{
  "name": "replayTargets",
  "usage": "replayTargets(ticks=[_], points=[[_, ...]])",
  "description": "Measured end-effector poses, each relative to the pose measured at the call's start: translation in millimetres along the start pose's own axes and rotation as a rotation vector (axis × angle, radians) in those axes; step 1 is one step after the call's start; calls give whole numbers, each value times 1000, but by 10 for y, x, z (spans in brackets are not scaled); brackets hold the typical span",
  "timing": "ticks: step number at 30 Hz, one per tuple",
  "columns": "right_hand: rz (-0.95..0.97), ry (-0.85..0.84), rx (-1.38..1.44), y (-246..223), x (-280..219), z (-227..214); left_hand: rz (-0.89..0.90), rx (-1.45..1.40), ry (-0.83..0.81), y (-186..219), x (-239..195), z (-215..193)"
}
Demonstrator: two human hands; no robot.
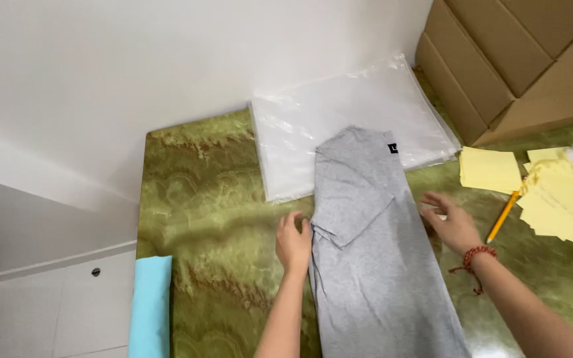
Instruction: The person takes several t-shirts of different colors from a clothing rack, lays them flat on a table, and folds them into compact rectangles. The folded shirts are then stacked neatly on the table.
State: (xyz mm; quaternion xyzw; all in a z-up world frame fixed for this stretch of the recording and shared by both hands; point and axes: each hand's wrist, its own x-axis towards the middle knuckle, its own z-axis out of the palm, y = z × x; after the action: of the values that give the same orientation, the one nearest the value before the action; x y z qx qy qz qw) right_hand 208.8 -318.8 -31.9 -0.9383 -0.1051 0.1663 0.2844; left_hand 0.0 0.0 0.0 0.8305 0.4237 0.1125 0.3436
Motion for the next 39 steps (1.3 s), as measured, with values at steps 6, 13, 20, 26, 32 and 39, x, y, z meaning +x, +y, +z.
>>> replayTargets(ticks=[6, 13, 20, 26, 32, 39], points=[[5, -120, 618, -1058, 591, -386, 62, -172, -75, 223, 1056, 477], [168, -174, 808, -1654, 1007, -450, -217, -706, -400, 789, 1340, 551], [228, -277, 964, -1570, 1235, -326, -206, -745, -311, 807, 1629, 872], [119, -285, 920, -1446, 1086, -499, -11, -602, -251, 814, 1455, 508], [58, -315, 351, -1147, 944, -567, 465, -50, -300, 493, 1017, 42], [-257, -206, -151, -1127, 1084, -355, 500, 137, -227, 738, 1004, 40]])
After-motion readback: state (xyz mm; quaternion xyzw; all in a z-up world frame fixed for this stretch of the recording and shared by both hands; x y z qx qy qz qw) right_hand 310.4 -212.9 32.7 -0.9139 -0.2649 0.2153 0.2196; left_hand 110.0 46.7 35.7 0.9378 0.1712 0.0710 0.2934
